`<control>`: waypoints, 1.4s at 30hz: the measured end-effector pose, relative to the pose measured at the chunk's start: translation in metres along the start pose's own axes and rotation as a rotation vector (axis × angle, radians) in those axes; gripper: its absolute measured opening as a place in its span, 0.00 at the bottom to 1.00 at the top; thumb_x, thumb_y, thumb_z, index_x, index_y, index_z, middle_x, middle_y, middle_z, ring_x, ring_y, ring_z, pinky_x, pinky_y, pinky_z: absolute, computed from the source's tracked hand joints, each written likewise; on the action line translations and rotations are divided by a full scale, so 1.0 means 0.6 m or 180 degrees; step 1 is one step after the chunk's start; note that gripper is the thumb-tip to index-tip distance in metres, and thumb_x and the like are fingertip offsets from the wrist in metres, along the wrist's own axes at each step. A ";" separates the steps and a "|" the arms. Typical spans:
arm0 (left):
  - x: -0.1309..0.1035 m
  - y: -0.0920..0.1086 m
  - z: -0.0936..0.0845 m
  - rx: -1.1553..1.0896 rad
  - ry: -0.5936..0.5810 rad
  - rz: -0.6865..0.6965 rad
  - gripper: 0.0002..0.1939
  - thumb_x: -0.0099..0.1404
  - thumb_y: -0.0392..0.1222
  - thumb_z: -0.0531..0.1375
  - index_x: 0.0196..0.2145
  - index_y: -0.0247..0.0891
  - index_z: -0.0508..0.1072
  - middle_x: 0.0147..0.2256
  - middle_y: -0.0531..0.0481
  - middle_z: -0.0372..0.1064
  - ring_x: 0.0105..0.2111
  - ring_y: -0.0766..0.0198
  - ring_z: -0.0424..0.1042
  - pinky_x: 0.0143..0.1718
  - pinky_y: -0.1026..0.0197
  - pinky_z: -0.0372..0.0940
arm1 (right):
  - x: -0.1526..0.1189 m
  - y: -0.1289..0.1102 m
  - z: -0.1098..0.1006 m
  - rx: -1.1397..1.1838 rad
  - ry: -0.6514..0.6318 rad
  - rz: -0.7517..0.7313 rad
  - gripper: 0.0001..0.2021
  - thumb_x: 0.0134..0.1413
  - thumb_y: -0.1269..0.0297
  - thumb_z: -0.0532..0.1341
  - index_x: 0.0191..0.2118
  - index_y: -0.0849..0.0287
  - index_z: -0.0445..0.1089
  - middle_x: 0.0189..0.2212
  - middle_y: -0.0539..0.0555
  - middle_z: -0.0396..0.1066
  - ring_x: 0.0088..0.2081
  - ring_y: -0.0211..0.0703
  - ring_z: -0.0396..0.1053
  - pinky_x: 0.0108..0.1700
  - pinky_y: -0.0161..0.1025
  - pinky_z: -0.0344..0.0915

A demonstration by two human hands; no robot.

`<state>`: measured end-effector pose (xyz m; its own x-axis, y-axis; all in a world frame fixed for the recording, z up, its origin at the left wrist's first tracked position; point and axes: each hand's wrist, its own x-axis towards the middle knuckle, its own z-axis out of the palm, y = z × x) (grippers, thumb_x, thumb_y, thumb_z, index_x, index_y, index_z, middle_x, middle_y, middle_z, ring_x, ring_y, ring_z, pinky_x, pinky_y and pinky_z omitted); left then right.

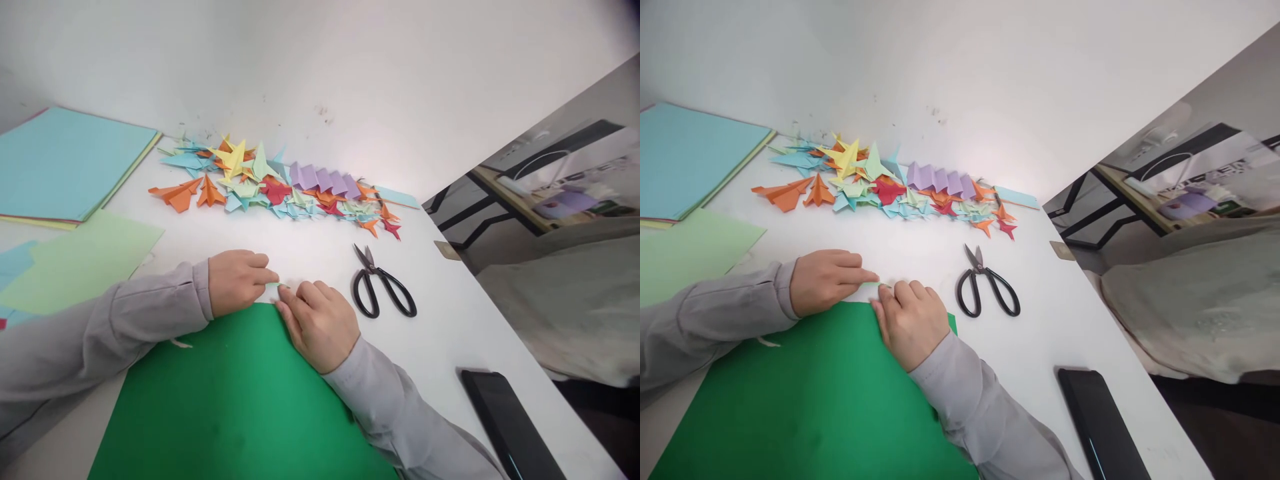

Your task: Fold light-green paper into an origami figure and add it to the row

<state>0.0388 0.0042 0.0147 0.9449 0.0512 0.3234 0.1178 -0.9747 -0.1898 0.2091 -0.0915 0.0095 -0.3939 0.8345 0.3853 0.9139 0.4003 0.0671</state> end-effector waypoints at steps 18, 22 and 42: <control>0.003 -0.008 -0.007 -0.0187 0.0043 0.0030 0.16 0.63 0.30 0.49 0.21 0.35 0.69 0.33 0.48 0.72 0.32 0.65 0.63 0.31 0.61 0.58 | 0.000 0.008 0.010 0.0463 0.0298 0.0179 0.12 0.55 0.69 0.53 0.25 0.62 0.69 0.21 0.52 0.63 0.25 0.37 0.54 0.28 0.37 0.51; 0.006 -0.005 -0.011 -0.0108 -0.0189 -0.0007 0.16 0.62 0.30 0.48 0.21 0.35 0.69 0.35 0.48 0.72 0.32 0.64 0.63 0.31 0.61 0.59 | 0.000 0.006 0.010 0.0426 0.0323 0.0164 0.13 0.55 0.70 0.52 0.24 0.62 0.68 0.20 0.52 0.62 0.24 0.38 0.54 0.28 0.37 0.52; 0.008 -0.004 -0.010 -0.0092 -0.0163 -0.0016 0.16 0.63 0.30 0.49 0.20 0.36 0.68 0.31 0.48 0.71 0.32 0.64 0.62 0.30 0.61 0.58 | -0.001 0.007 0.010 0.0221 0.0359 -0.0021 0.10 0.55 0.70 0.53 0.32 0.64 0.71 0.21 0.53 0.63 0.25 0.39 0.56 0.27 0.38 0.53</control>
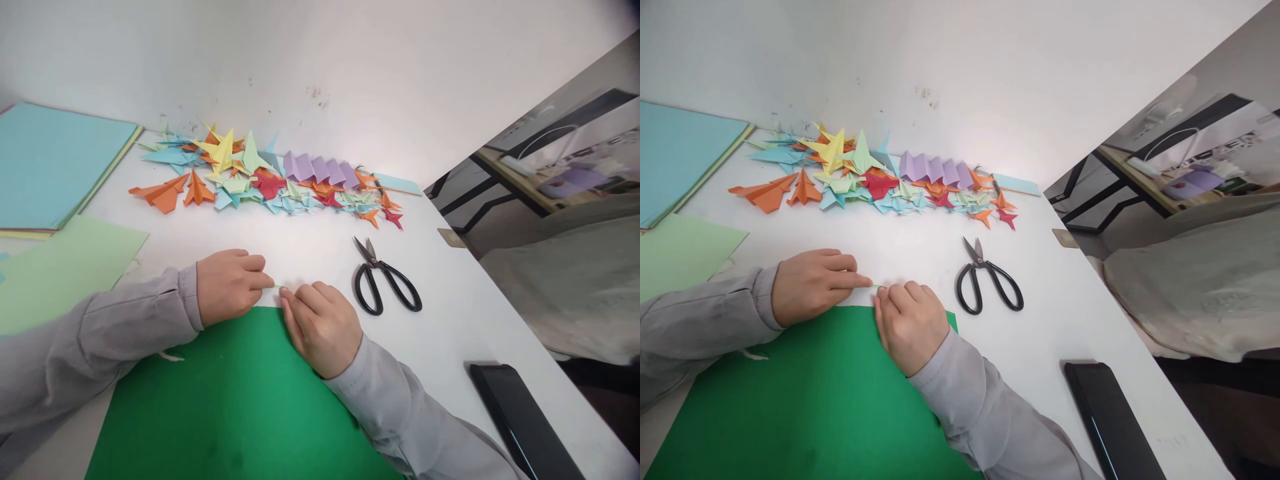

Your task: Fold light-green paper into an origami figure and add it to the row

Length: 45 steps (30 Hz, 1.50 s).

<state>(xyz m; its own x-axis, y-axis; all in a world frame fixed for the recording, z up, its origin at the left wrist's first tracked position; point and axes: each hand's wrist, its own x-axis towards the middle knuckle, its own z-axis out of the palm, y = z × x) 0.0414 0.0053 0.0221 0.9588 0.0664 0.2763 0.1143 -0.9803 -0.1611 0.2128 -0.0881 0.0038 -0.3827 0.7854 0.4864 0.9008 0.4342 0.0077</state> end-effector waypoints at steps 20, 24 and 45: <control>-0.001 -0.002 -0.002 -0.0197 0.0013 -0.0031 0.15 0.62 0.30 0.49 0.21 0.37 0.69 0.31 0.49 0.71 0.32 0.64 0.62 0.32 0.61 0.59 | 0.002 0.000 -0.002 0.0489 -0.0008 0.0502 0.16 0.55 0.70 0.51 0.19 0.61 0.65 0.19 0.52 0.61 0.23 0.37 0.56 0.28 0.36 0.54; 0.000 -0.001 -0.002 -0.0063 -0.0019 0.0003 0.16 0.63 0.30 0.49 0.20 0.36 0.68 0.32 0.49 0.71 0.32 0.64 0.63 0.31 0.61 0.59 | 0.000 0.001 -0.003 0.0515 0.0027 0.0552 0.16 0.55 0.70 0.51 0.18 0.62 0.66 0.18 0.53 0.61 0.23 0.37 0.57 0.27 0.36 0.54; -0.001 0.001 0.001 -0.0040 0.0015 -0.0049 0.16 0.63 0.30 0.48 0.21 0.36 0.69 0.31 0.48 0.71 0.32 0.64 0.63 0.32 0.62 0.58 | 0.001 0.004 -0.001 -0.0494 0.0110 -0.0258 0.09 0.54 0.68 0.55 0.35 0.67 0.72 0.19 0.51 0.62 0.24 0.39 0.54 0.26 0.39 0.50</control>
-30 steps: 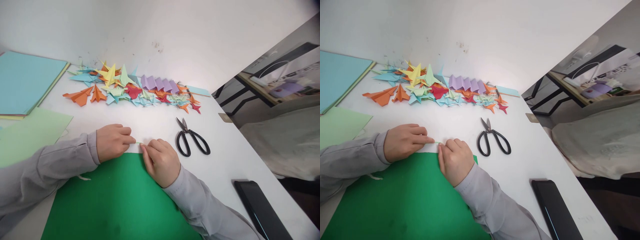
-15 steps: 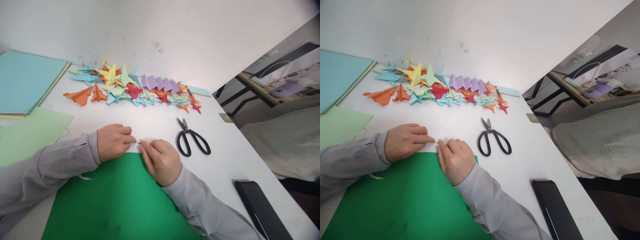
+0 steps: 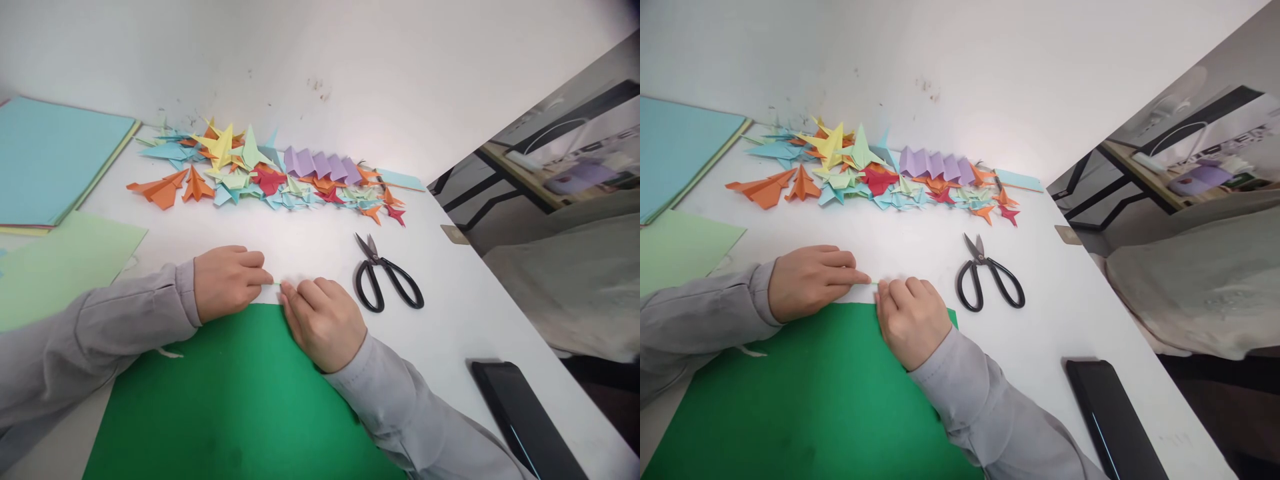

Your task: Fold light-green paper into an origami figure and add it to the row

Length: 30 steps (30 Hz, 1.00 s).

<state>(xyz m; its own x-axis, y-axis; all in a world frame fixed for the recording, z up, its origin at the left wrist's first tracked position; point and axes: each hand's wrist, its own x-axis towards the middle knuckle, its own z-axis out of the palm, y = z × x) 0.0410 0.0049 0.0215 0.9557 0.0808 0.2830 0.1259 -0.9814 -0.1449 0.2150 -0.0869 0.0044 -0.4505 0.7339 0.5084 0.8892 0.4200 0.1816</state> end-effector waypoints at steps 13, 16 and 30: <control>0.000 -0.003 0.000 0.0072 -0.0032 0.0106 0.16 0.63 0.30 0.48 0.22 0.36 0.69 0.33 0.48 0.72 0.32 0.64 0.63 0.31 0.62 0.59 | 0.001 -0.002 0.004 0.0006 0.0185 -0.0097 0.10 0.52 0.72 0.56 0.22 0.63 0.69 0.17 0.50 0.60 0.23 0.37 0.52 0.26 0.39 0.49; 0.000 -0.003 -0.001 0.0085 0.0005 0.0162 0.15 0.62 0.30 0.48 0.21 0.35 0.69 0.33 0.48 0.71 0.32 0.64 0.63 0.31 0.61 0.59 | 0.001 -0.002 0.005 -0.0006 0.0167 -0.0084 0.10 0.52 0.72 0.57 0.22 0.63 0.68 0.17 0.50 0.60 0.23 0.38 0.52 0.26 0.39 0.49; 0.002 0.001 -0.006 0.0002 -0.0183 -0.0035 0.15 0.62 0.29 0.48 0.22 0.36 0.69 0.33 0.49 0.71 0.33 0.64 0.63 0.33 0.61 0.58 | 0.001 -0.002 0.002 0.0027 0.0014 0.0024 0.11 0.53 0.73 0.55 0.22 0.64 0.68 0.18 0.51 0.60 0.24 0.38 0.52 0.26 0.39 0.50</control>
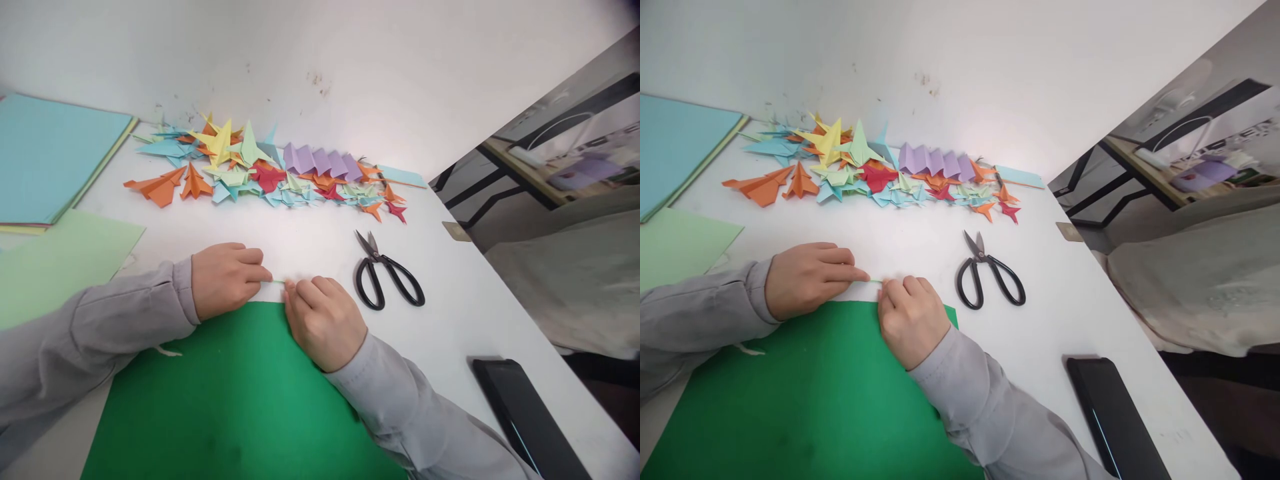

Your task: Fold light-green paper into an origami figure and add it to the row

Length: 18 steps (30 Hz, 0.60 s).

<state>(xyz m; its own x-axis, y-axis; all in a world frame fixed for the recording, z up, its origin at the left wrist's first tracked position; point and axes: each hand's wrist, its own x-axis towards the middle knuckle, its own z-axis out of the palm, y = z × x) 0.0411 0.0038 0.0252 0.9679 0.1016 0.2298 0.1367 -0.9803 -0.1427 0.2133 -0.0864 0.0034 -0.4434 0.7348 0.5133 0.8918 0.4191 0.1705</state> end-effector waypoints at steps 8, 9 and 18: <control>0.000 0.001 0.000 -0.0014 0.0031 -0.0018 0.16 0.62 0.29 0.48 0.22 0.36 0.69 0.32 0.48 0.71 0.33 0.64 0.63 0.32 0.61 0.58 | -0.005 0.000 -0.001 0.0005 0.0040 0.0161 0.08 0.54 0.71 0.54 0.30 0.66 0.70 0.19 0.52 0.61 0.24 0.39 0.54 0.28 0.39 0.52; 0.001 0.001 0.001 -0.0003 0.0029 -0.0020 0.16 0.62 0.29 0.48 0.22 0.36 0.69 0.32 0.48 0.71 0.33 0.64 0.63 0.32 0.61 0.58 | -0.005 0.000 0.000 -0.0003 0.0040 0.0162 0.09 0.54 0.70 0.54 0.33 0.67 0.70 0.20 0.52 0.62 0.25 0.39 0.55 0.28 0.39 0.52; 0.000 -0.004 0.004 -0.0066 0.0198 0.0114 0.15 0.62 0.31 0.49 0.22 0.36 0.69 0.31 0.47 0.72 0.31 0.64 0.63 0.30 0.61 0.58 | 0.003 -0.001 -0.001 -0.0143 -0.0128 0.0014 0.10 0.54 0.66 0.55 0.37 0.63 0.71 0.20 0.51 0.62 0.24 0.38 0.54 0.27 0.39 0.46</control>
<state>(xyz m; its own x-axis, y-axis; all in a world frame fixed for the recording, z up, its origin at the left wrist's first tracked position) 0.0411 0.0065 0.0233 0.9571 0.0563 0.2843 0.0972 -0.9865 -0.1320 0.2120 -0.0856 0.0048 -0.4418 0.7578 0.4801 0.8965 0.3921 0.2062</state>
